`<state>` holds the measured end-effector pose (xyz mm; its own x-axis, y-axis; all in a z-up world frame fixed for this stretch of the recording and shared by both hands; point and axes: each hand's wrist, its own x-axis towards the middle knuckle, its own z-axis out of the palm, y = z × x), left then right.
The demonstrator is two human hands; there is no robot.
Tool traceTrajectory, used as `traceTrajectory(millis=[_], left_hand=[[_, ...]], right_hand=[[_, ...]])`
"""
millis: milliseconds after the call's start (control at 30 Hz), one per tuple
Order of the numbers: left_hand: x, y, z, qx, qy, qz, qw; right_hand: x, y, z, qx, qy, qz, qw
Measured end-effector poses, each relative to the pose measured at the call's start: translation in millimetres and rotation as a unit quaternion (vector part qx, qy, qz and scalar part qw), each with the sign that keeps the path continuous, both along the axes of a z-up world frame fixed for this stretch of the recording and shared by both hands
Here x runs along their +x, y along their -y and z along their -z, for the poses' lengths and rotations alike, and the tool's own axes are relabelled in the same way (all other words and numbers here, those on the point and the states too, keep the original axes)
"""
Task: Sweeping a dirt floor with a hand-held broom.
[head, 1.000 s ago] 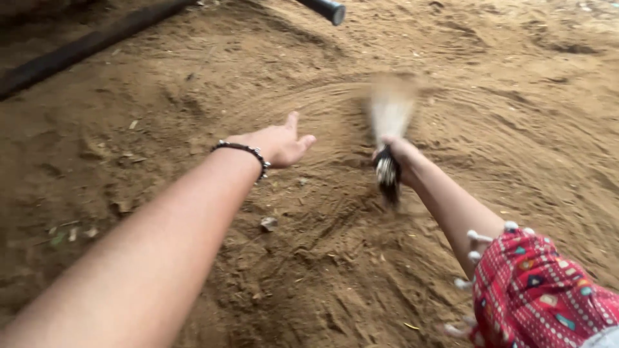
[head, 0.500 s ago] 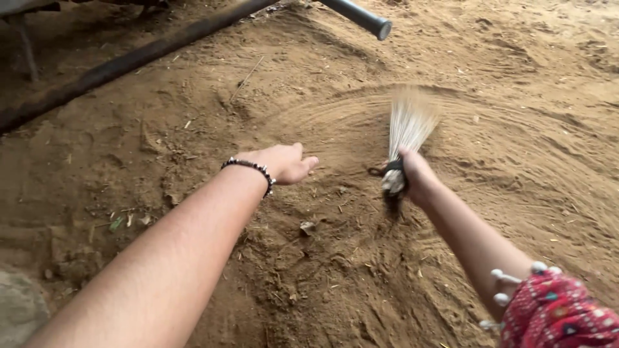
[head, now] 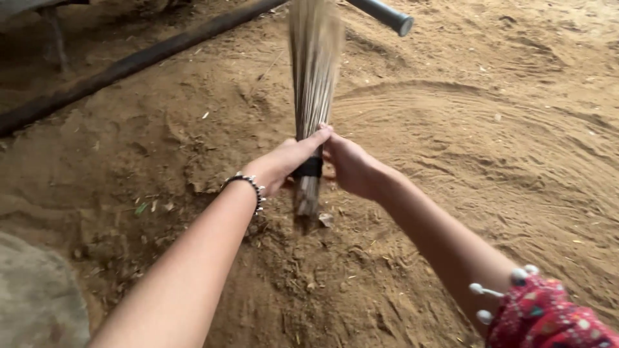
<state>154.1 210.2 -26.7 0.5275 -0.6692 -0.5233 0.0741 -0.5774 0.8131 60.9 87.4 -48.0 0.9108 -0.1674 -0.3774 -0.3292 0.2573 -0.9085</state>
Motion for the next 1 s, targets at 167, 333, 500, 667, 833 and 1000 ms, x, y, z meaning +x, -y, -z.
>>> traceTrajectory(millis=[167,333,500,667,833,1000], left_hand=[[0,-31,24,-0.102,0.046,-0.030,0.993],[-23,-73,33,0.026,0.341,-0.024,0.939],[-7,-122,125,0.017,0.750,0.243,0.616],[-27,-147,124,0.048,0.705,0.388,0.592],[-15,-155,141,0.306,0.654,0.270,0.638],[-40,-139,93,0.220,0.451,-0.044,0.864]], right_hand=[[-2,12,-28,-0.290,-0.005,0.028,0.956],[-13,44,-22,-0.461,0.090,0.281,0.837],[-27,52,-25,-0.536,0.319,0.361,0.694],[-30,44,-16,-0.641,0.381,0.296,0.597],[-33,49,-6,-0.642,0.402,0.268,0.595],[-39,50,-9,-0.614,0.358,0.301,0.636]])
